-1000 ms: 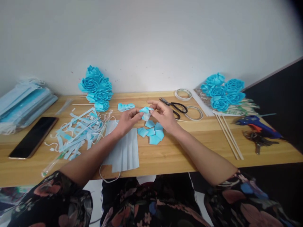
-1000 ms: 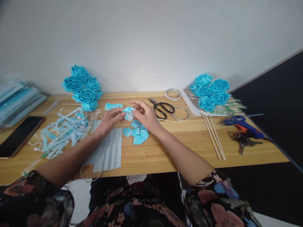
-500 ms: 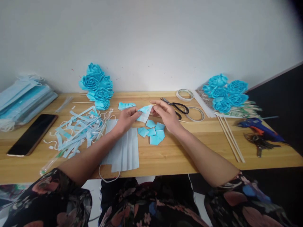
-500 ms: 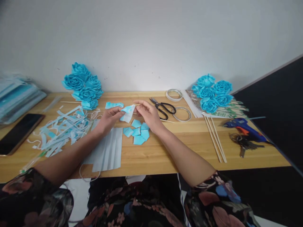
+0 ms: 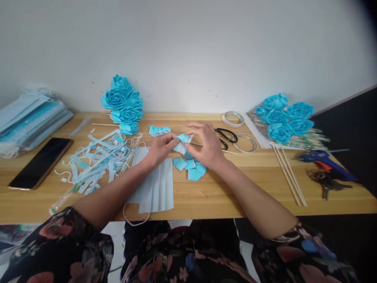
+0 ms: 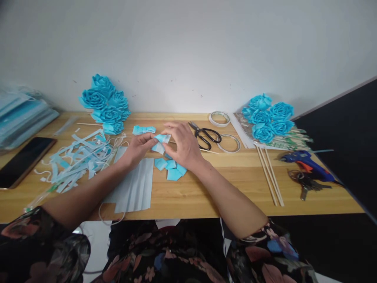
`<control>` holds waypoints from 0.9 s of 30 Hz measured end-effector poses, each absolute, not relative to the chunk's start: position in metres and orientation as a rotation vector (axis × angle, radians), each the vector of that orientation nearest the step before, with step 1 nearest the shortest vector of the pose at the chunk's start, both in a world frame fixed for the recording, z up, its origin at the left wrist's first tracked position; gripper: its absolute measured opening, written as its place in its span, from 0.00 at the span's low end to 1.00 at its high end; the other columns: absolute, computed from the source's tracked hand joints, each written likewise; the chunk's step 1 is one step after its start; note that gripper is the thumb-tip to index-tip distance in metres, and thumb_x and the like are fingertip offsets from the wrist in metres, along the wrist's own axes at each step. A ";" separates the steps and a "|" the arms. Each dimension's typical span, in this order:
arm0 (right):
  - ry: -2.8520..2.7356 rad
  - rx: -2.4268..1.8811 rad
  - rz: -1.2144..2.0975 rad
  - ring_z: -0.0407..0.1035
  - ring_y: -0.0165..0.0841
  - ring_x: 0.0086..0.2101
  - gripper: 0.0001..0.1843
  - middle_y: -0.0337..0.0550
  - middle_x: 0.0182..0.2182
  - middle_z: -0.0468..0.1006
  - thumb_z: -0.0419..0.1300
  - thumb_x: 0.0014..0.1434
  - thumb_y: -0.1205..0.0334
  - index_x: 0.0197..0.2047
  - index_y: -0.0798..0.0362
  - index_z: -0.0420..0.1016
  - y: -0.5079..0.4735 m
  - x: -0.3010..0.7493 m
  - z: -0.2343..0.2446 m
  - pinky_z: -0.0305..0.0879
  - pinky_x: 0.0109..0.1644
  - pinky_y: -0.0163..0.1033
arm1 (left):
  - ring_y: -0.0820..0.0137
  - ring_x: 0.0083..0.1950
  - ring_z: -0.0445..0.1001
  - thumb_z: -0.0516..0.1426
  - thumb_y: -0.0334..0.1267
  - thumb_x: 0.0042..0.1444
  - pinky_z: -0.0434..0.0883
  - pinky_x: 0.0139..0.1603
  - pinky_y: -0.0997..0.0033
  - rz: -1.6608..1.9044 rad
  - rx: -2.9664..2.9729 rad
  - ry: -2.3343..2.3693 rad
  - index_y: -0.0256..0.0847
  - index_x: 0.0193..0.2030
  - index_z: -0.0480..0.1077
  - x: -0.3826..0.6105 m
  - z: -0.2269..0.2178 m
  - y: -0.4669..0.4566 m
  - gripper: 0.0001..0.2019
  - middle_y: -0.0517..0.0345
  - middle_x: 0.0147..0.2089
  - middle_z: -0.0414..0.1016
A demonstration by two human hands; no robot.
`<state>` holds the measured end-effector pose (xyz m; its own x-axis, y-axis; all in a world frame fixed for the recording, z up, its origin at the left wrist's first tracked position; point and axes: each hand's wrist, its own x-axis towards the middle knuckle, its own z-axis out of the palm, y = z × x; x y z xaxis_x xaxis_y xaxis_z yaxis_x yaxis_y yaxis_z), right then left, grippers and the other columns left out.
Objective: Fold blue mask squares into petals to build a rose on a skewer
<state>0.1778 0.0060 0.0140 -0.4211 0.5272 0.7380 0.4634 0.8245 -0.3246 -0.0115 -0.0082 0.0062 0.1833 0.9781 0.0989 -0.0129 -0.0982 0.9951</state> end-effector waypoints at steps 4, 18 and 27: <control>-2.137 -0.765 -0.016 0.68 0.45 0.53 0.07 0.46 0.51 0.76 0.60 0.60 0.65 0.42 0.47 0.73 0.008 0.180 0.015 0.65 0.57 0.56 | 0.78 0.25 0.61 0.62 0.51 0.53 0.62 0.28 0.76 1.101 1.409 1.020 0.38 0.26 0.67 -0.010 0.009 -0.011 0.18 0.64 0.22 0.64; -1.678 -1.010 0.566 0.74 0.37 0.46 0.10 0.43 0.44 0.81 0.55 0.66 0.57 0.45 0.48 0.74 0.012 0.182 0.012 0.72 0.46 0.44 | 0.77 0.25 0.63 0.63 0.50 0.50 0.65 0.28 0.75 1.092 1.356 1.012 0.38 0.25 0.67 -0.010 0.009 -0.012 0.18 0.64 0.23 0.64; -1.651 -0.971 0.986 0.71 0.32 0.33 0.18 0.37 0.33 0.76 0.61 0.60 0.55 0.54 0.48 0.71 0.010 0.176 0.006 0.69 0.39 0.40 | 0.77 0.26 0.65 0.62 0.48 0.54 0.64 0.30 0.75 1.145 1.297 0.979 0.37 0.26 0.69 -0.011 0.003 -0.009 0.16 0.63 0.24 0.68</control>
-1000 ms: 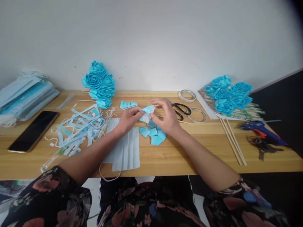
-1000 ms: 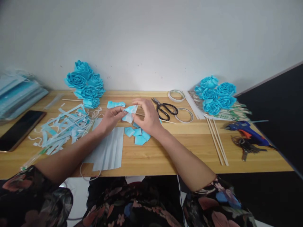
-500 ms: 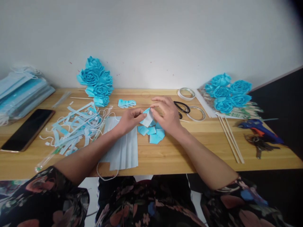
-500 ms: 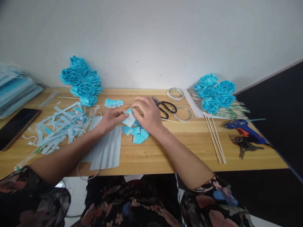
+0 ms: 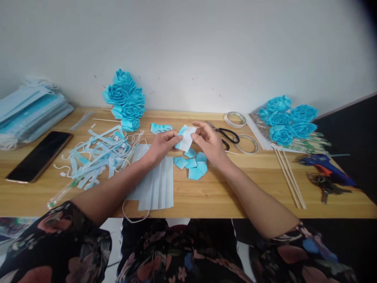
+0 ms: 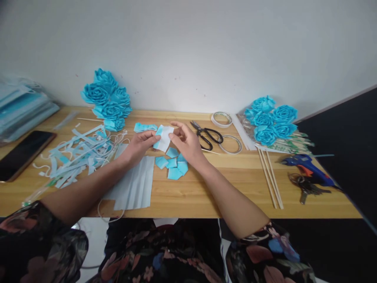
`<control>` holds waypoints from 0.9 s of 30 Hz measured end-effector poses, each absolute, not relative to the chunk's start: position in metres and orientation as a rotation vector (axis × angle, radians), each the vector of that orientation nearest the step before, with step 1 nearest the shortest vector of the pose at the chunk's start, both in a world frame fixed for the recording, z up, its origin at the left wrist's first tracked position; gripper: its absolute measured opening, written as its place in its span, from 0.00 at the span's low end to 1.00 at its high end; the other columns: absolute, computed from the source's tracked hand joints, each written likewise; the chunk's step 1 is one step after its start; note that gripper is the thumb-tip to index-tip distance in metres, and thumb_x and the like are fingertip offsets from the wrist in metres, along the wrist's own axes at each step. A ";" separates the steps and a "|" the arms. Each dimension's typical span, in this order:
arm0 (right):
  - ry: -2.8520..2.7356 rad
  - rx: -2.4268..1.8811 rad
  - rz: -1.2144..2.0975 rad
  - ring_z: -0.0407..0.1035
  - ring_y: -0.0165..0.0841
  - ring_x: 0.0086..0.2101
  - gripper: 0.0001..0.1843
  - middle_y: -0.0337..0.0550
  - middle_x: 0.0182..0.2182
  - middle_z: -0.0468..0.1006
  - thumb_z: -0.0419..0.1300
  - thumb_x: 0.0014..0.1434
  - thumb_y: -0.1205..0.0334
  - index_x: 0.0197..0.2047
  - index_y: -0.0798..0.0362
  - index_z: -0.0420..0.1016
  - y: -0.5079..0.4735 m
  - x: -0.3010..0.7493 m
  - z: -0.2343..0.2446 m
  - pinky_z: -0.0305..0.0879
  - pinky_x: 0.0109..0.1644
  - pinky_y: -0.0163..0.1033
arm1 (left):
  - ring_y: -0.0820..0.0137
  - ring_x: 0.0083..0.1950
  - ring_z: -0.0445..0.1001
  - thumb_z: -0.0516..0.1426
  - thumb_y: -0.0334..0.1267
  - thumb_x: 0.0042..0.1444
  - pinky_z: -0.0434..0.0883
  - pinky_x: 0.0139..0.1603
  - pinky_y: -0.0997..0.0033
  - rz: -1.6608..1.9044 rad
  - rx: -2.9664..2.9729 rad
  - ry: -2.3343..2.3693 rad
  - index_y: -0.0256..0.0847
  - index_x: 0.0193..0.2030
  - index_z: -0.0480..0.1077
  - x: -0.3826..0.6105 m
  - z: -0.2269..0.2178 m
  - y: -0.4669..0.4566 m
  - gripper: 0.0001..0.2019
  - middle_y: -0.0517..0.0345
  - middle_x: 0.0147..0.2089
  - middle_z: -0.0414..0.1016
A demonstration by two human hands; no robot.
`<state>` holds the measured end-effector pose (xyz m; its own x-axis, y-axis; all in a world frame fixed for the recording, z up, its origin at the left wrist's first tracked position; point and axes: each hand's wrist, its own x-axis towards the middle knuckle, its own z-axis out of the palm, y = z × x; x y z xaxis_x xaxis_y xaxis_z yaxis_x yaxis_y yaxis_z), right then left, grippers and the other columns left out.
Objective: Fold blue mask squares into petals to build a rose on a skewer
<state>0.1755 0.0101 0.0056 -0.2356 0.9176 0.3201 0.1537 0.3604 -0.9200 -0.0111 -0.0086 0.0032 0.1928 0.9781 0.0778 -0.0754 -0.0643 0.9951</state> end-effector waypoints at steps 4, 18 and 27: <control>-1.737 -0.986 0.974 0.66 0.29 0.26 0.22 0.32 0.25 0.71 0.59 0.59 0.59 0.56 0.49 0.69 0.008 0.173 0.005 0.66 0.33 0.37 | 0.77 0.26 0.63 0.62 0.50 0.54 0.63 0.29 0.75 1.120 1.306 0.969 0.37 0.25 0.68 -0.011 0.004 -0.009 0.18 0.63 0.24 0.66; -2.123 -0.744 0.128 0.67 0.47 0.56 0.31 0.47 0.57 0.73 0.59 0.59 0.63 0.65 0.41 0.61 0.004 0.176 0.013 0.63 0.61 0.60 | 0.70 0.37 0.75 0.66 0.46 0.51 0.73 0.40 0.69 1.228 0.925 0.725 0.37 0.31 0.74 -0.011 0.002 -0.003 0.13 0.57 0.31 0.75; -2.192 -0.711 -0.013 0.58 0.49 0.64 0.22 0.40 0.62 0.67 0.61 0.59 0.65 0.55 0.37 0.69 0.006 0.172 0.010 0.57 0.65 0.65 | 0.70 0.44 0.78 0.67 0.43 0.53 0.75 0.45 0.68 1.193 0.791 0.644 0.40 0.36 0.75 -0.008 0.007 -0.008 0.10 0.57 0.39 0.79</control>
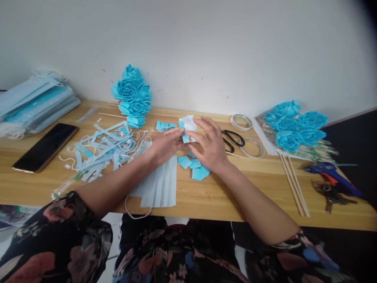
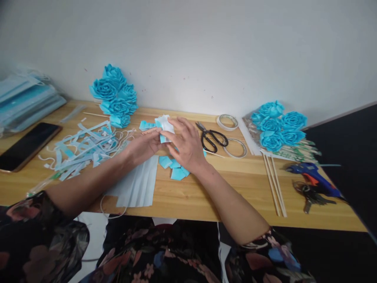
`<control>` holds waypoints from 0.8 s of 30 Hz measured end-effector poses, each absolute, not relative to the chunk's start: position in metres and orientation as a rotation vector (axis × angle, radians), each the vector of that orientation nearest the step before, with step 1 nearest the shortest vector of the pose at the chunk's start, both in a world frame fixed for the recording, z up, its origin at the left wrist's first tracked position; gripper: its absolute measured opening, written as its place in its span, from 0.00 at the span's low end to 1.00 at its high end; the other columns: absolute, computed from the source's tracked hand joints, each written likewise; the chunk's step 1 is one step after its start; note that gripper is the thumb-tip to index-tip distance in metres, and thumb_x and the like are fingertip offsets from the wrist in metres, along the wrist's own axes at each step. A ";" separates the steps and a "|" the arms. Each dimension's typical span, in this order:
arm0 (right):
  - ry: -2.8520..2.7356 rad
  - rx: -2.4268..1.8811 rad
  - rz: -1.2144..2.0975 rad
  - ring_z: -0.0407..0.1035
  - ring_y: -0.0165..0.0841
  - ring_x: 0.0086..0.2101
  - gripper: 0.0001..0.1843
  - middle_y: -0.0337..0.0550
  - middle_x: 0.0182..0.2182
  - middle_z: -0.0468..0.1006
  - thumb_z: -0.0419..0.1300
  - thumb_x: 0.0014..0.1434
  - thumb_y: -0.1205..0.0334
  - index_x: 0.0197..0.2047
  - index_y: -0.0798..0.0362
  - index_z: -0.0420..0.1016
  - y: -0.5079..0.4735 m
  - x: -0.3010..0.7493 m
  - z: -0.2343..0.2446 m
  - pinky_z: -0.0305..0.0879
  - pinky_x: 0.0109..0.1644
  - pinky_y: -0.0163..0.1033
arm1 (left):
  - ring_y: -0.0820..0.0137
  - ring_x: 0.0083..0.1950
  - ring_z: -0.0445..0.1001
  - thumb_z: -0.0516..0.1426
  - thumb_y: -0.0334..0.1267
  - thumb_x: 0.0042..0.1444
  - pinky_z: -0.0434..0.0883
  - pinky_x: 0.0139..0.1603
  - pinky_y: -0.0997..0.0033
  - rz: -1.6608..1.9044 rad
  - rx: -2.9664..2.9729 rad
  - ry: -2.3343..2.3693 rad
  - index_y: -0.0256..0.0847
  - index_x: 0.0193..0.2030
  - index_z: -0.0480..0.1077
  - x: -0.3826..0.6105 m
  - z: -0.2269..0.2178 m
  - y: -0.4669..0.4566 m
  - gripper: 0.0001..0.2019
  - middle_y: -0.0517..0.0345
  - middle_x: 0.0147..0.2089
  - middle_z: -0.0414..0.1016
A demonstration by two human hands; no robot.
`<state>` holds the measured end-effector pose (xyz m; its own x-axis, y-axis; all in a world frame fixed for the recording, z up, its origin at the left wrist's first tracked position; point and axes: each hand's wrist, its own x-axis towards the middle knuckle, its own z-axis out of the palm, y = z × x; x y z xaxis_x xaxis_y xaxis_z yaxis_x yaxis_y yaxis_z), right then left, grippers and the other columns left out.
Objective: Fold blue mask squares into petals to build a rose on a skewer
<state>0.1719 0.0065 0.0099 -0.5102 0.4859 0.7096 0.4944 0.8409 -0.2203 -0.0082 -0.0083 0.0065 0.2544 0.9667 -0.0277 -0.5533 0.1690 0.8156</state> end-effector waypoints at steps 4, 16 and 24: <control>-2.122 -0.697 -0.033 0.62 0.47 0.60 0.11 0.39 0.56 0.71 0.60 0.60 0.66 0.44 0.40 0.74 0.006 0.170 0.008 0.60 0.63 0.62 | 0.71 0.41 0.77 0.68 0.43 0.52 0.74 0.45 0.69 1.157 0.787 0.640 0.40 0.33 0.75 -0.006 0.007 -0.009 0.10 0.58 0.36 0.79; -1.853 -0.879 0.373 0.71 0.40 0.51 0.02 0.44 0.47 0.76 0.61 0.62 0.61 0.37 0.48 0.74 0.006 0.171 0.001 0.66 0.57 0.53 | 0.71 0.37 0.76 0.69 0.46 0.48 0.70 0.40 0.72 1.135 0.874 0.772 0.37 0.32 0.77 -0.009 0.005 -0.010 0.14 0.53 0.36 0.80; -1.601 -0.987 0.903 0.73 0.32 0.35 0.12 0.39 0.34 0.78 0.63 0.58 0.55 0.43 0.51 0.72 0.011 0.170 -0.006 0.71 0.43 0.40 | 0.72 0.35 0.75 0.67 0.48 0.49 0.69 0.39 0.71 1.114 0.967 0.815 0.36 0.30 0.76 -0.008 0.001 -0.010 0.15 0.54 0.34 0.79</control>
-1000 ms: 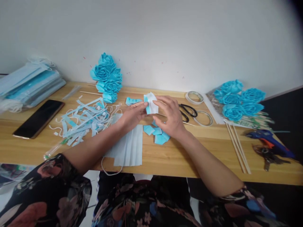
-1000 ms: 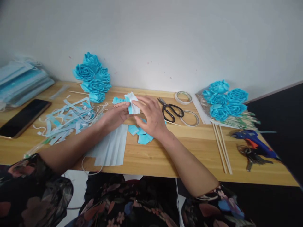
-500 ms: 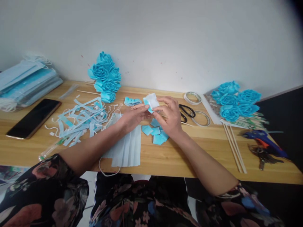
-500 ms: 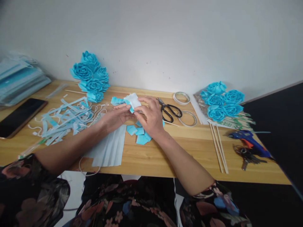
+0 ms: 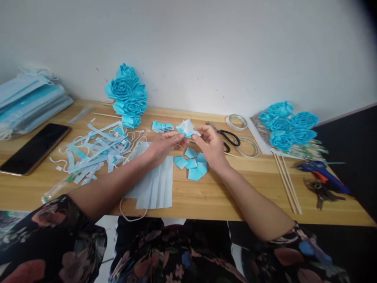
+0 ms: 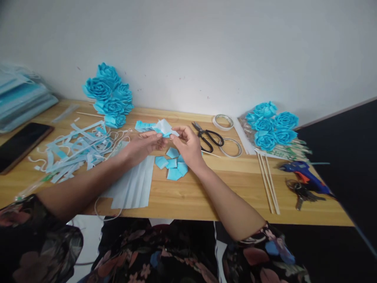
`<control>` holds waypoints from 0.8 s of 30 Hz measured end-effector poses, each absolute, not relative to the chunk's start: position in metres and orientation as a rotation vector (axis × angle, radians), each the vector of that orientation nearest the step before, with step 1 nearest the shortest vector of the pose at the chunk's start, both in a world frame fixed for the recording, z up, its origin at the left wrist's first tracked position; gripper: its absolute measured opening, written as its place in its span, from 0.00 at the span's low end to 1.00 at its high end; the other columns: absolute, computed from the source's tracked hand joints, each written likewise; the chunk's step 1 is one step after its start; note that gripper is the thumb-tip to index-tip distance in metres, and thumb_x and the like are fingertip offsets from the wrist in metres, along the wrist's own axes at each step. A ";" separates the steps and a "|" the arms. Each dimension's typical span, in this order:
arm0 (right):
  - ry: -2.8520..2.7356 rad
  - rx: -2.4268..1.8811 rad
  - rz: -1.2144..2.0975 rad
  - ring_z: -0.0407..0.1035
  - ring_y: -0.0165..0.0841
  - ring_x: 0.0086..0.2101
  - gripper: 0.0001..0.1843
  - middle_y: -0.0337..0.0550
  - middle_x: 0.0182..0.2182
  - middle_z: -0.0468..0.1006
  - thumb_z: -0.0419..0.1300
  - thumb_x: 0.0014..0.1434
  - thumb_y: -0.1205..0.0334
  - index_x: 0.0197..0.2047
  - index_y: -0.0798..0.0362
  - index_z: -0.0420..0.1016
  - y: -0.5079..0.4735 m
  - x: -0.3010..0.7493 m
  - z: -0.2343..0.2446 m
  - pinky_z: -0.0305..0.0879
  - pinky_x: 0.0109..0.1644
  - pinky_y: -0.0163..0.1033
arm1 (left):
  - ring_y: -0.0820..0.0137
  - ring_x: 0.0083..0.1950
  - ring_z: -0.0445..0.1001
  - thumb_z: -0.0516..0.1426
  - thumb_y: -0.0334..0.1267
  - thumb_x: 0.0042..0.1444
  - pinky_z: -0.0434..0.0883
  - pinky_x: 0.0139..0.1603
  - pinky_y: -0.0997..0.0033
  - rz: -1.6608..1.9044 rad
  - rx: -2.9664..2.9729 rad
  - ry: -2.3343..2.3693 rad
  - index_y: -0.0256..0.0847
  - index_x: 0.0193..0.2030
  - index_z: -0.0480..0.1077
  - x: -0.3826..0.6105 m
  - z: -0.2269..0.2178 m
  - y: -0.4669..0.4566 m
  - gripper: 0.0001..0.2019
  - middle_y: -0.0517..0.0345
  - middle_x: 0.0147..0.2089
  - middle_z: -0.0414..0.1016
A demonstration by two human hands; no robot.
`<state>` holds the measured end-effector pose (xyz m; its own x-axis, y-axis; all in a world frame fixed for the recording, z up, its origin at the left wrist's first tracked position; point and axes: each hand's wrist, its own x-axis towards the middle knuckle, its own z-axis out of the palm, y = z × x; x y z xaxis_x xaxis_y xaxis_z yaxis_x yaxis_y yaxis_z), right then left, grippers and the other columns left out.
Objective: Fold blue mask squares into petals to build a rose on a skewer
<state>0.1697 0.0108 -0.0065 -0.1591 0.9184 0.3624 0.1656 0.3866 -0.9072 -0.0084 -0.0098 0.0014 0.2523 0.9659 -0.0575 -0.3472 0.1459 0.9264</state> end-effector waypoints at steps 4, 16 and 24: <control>-1.617 -0.977 0.938 0.72 0.31 0.33 0.18 0.38 0.33 0.77 0.62 0.58 0.55 0.51 0.49 0.70 0.011 0.169 -0.008 0.70 0.39 0.39 | 0.73 0.33 0.74 0.66 0.49 0.50 0.69 0.36 0.71 1.138 1.068 0.886 0.36 0.32 0.77 -0.007 -0.004 -0.008 0.16 0.55 0.33 0.79; -1.702 -0.925 1.152 0.74 0.35 0.41 0.24 0.43 0.41 0.79 0.63 0.57 0.53 0.55 0.50 0.70 0.010 0.174 0.002 0.73 0.46 0.44 | 0.75 0.27 0.70 0.64 0.46 0.52 0.67 0.32 0.72 0.999 1.283 0.977 0.35 0.28 0.73 -0.008 0.004 -0.010 0.14 0.57 0.26 0.75; -1.636 -0.918 1.261 0.73 0.33 0.35 0.21 0.40 0.36 0.79 0.65 0.54 0.54 0.50 0.50 0.72 0.008 0.170 -0.004 0.72 0.41 0.42 | 0.77 0.26 0.67 0.64 0.47 0.51 0.65 0.31 0.74 1.200 1.242 0.980 0.37 0.27 0.70 -0.008 0.003 -0.009 0.15 0.62 0.23 0.70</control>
